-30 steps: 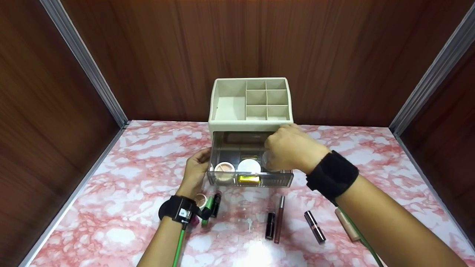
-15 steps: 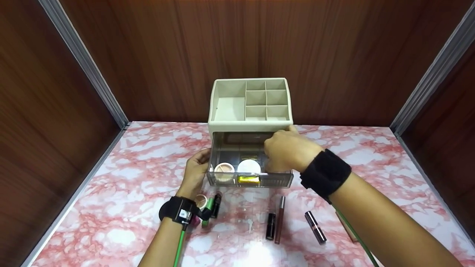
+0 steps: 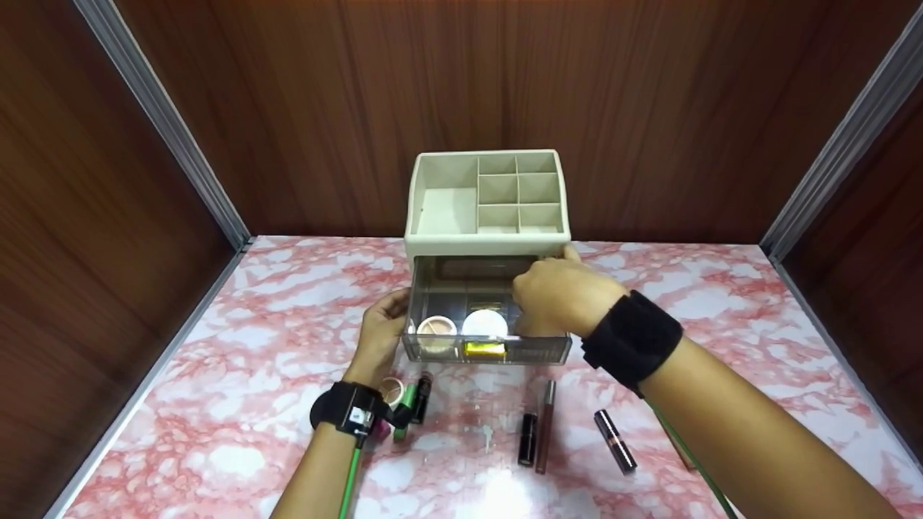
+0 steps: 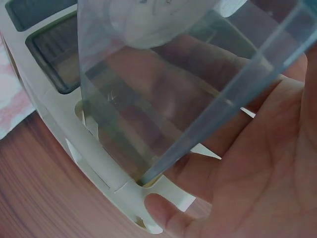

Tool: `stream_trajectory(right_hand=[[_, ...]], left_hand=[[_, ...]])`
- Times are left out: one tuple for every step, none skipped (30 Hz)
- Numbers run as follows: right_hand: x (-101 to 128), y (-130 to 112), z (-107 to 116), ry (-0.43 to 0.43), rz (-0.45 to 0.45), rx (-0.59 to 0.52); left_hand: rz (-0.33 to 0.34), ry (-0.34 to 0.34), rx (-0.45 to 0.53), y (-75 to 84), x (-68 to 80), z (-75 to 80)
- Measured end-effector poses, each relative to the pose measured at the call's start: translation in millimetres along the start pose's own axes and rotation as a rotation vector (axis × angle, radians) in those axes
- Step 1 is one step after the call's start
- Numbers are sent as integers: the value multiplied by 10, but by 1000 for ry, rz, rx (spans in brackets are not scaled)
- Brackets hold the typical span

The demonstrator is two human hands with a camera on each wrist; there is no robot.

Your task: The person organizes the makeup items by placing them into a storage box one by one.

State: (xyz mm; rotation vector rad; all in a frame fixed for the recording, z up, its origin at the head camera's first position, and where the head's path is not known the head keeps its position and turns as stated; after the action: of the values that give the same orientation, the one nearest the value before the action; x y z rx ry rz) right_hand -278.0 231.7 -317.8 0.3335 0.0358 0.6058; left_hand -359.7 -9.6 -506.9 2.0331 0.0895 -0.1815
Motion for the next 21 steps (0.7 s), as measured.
stream_trajectory(right_hand=[[-1,-3,-1,1,0,5],[-5,-6,-1,0,-1,9],[-9,-9,-1,-7,-1,11],[-15,-11,-1,-12,-1,13],[-20,-13,-2,-18,-2,12],[-26,-14,-2,-27,-5,11],[-31,-14,-4,-33,-7,10],[-35,-14,-5,-39,-9,8],[-37,-14,-5,-43,-12,7],[-37,-13,-6,-44,-15,10],[-38,-12,-9,-42,-16,13],[-36,-10,-11,-35,-15,17],[-34,-8,-13,-24,-13,21],[-30,-7,-15,-13,-11,25],[-24,-8,-16,-3,-8,29],[-18,-7,-18,6,-6,34],[-13,-7,-21,17,-2,37],[-8,-6,-22,25,0,41],[-5,-7,-21,27,1,43],[-2,-7,-17,28,4,42],[1,-6,-11,26,3,36]], left_hand=[[-2,2,-1,1,0,-1],[-2,4,-1,0,0,1],[-3,5,-1,1,-1,1],[-4,6,-2,-1,-2,3],[-4,9,-3,-4,-2,6],[-3,10,-3,-7,-3,7],[-3,10,0,-10,-4,9],[-6,8,-1,-13,-5,10],[-7,6,-2,-16,-5,10],[-8,4,-2,-19,-4,10],[-11,2,-4,-20,-3,10],[-9,-1,1,-19,0,8],[-10,-5,4,-18,3,7],[-10,-7,6,-17,5,7],[-8,-9,12,-17,7,8],[-9,-12,15,-20,6,9],[-9,-14,18,-22,5,11],[-8,-17,24,-25,4,12],[-10,-20,22,-28,2,14],[-12,-22,20,-32,0,17],[-13,-24,19,-36,-1,19]])
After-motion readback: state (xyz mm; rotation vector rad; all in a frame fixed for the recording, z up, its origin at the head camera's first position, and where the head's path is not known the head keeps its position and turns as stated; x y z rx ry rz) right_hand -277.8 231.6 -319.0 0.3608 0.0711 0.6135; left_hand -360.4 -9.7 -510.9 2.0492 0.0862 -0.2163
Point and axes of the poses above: each hand's wrist, its own x-axis away from the middle knuckle, its own z-axis out of the back of the hand, y = z × x, the point moved 1 cm from there along -x, towards the middle knuckle, and after that the axes turned 10 degrees about x, right-handed, at the moved point
